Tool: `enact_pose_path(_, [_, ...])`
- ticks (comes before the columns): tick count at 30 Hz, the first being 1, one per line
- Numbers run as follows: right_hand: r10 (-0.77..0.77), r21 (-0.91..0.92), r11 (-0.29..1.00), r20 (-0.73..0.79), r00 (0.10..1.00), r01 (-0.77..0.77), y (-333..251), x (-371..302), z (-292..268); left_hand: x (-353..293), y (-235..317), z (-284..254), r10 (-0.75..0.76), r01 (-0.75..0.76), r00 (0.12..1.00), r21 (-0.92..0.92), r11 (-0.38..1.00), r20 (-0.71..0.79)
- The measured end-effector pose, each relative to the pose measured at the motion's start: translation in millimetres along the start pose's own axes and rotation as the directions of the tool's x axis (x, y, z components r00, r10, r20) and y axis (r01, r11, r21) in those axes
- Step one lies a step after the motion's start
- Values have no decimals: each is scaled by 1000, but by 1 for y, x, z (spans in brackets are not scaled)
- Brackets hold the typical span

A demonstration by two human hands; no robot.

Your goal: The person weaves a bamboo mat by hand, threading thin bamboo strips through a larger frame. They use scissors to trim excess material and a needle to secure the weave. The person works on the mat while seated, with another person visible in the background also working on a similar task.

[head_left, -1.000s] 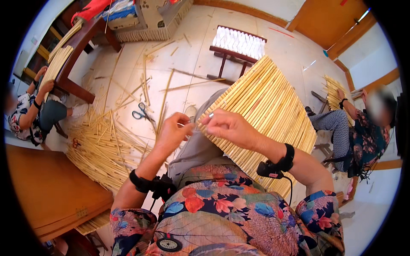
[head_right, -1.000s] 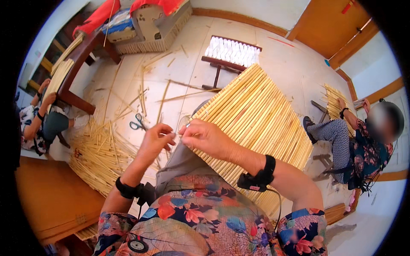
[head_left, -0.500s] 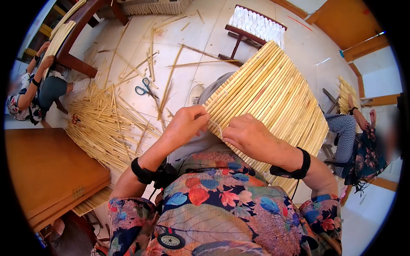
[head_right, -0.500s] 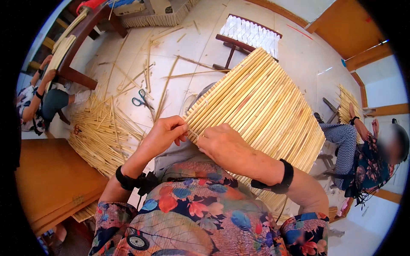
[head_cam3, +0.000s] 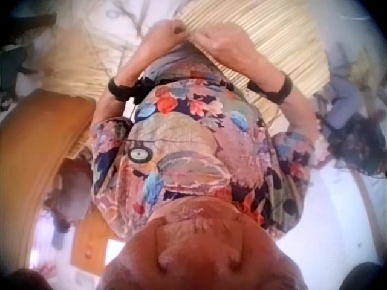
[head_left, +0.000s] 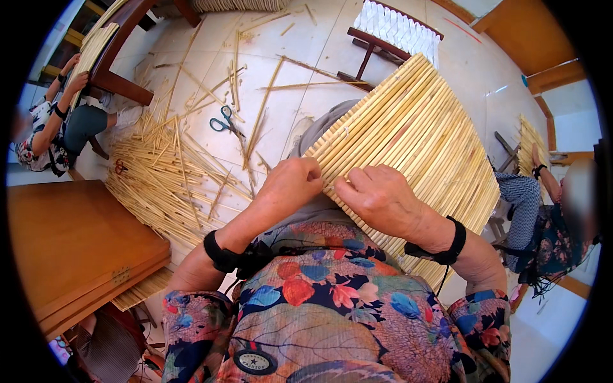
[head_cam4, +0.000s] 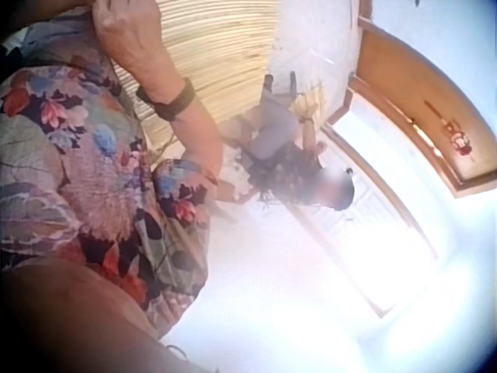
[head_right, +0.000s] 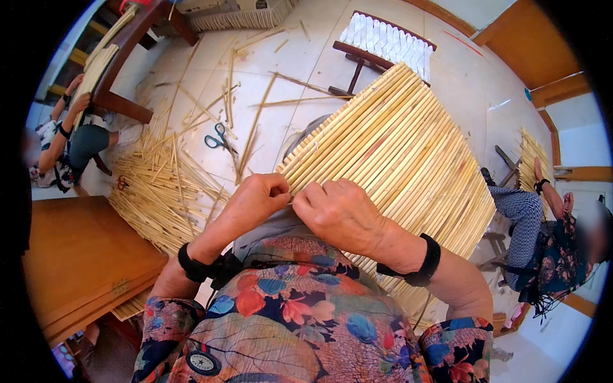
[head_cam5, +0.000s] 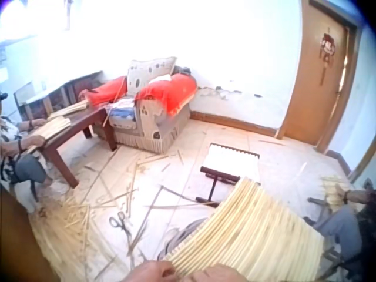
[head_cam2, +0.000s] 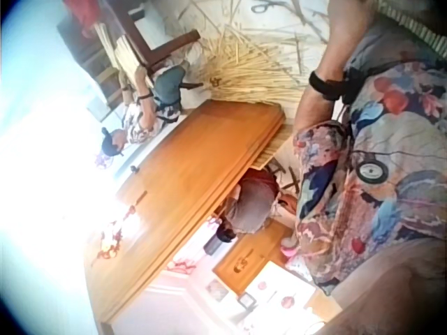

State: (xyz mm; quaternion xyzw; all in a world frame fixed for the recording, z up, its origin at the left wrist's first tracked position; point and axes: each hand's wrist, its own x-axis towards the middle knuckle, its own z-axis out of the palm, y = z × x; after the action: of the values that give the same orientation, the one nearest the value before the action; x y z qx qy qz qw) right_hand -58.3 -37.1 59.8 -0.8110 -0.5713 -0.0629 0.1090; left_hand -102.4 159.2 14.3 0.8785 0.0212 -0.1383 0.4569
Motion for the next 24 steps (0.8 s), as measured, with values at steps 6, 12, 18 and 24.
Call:
enact_pose_path(6, [230, 339, 917, -25, 973, -208, 5, 9, 26, -3, -2, 7, -42, 29, 985, -83, 996, -166])
enact_pose_path(12, [255, 530, 820, -1, 967, -216, 15, 15, 35, -9, 1, 10, -37, 16, 971, -88, 996, -236])
enact_pose_path(18, [341, 589, 761, -7, 940, -272, 14, 16, 41, -11, -4, 16, -60, 4, 957, -194, 981, -282])
enact_pose_path(24, [304, 510, 823, -23, 952, -250, 12, 13, 42, -8, -3, 10, -156, 110, 970, -240, 965, -185])
